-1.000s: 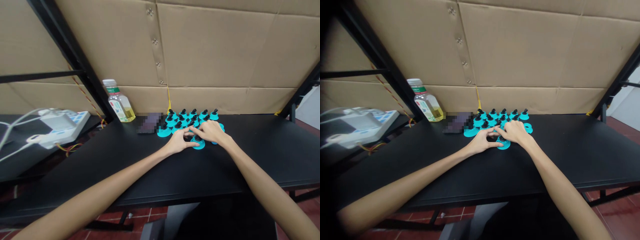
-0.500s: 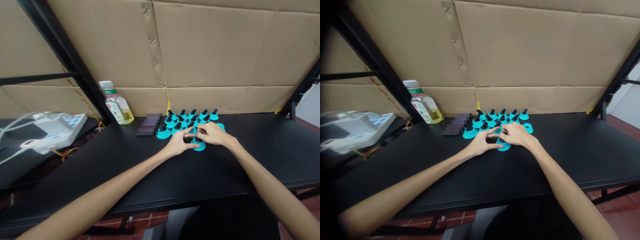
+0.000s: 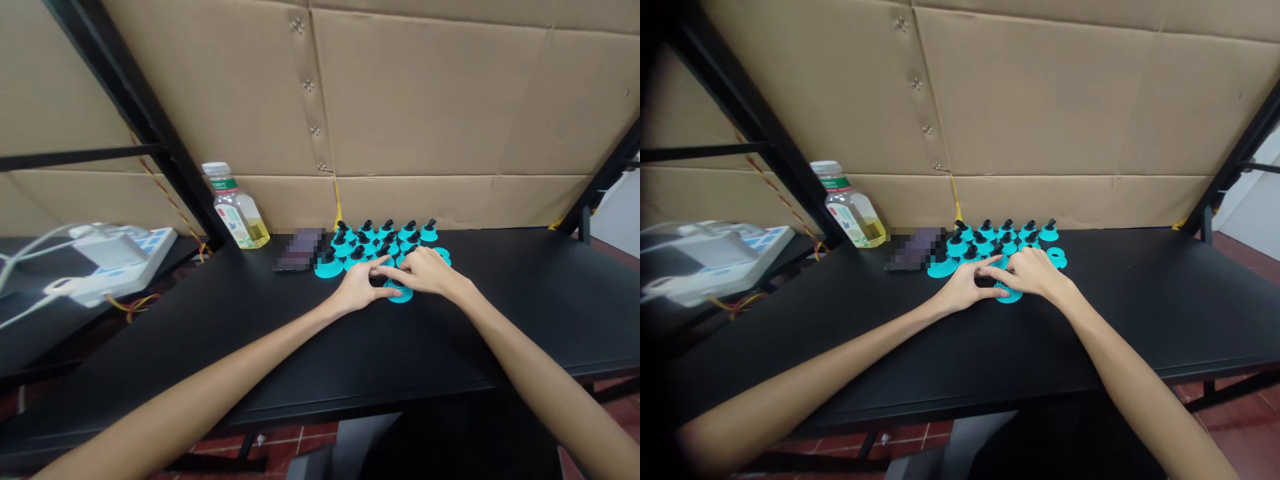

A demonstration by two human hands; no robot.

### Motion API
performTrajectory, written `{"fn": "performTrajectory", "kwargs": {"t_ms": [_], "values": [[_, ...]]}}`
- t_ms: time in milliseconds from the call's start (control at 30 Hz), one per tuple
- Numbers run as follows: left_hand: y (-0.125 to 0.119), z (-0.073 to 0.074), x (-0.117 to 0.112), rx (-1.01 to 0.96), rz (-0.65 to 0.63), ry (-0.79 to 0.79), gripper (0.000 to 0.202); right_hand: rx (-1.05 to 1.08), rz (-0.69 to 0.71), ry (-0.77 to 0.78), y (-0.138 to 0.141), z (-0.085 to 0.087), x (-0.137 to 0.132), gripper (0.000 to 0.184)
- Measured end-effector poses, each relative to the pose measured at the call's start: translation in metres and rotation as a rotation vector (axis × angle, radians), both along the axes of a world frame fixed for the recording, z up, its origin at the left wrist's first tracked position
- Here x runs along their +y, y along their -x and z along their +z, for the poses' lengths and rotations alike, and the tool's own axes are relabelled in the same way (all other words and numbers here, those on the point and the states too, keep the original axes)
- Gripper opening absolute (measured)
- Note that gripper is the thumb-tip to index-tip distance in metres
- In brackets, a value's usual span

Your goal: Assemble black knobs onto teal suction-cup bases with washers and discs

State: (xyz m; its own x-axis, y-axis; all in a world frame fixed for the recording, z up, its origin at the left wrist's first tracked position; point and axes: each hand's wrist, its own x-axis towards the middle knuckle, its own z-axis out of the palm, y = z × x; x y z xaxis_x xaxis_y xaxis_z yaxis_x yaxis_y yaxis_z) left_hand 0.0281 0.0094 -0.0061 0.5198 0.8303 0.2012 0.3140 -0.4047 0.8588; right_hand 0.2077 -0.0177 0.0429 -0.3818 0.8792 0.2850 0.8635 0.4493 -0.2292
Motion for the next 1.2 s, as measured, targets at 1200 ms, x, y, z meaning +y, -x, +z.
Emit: {"fn": "performTrajectory", "kwargs": {"t_ms": [1200], "values": [[0.000,-0.004,0.008,-0.005,-0.048,0.105,0.096,-0.153,-0.217,-0.012,0.001,-0.001,0.009,0.054]]}}
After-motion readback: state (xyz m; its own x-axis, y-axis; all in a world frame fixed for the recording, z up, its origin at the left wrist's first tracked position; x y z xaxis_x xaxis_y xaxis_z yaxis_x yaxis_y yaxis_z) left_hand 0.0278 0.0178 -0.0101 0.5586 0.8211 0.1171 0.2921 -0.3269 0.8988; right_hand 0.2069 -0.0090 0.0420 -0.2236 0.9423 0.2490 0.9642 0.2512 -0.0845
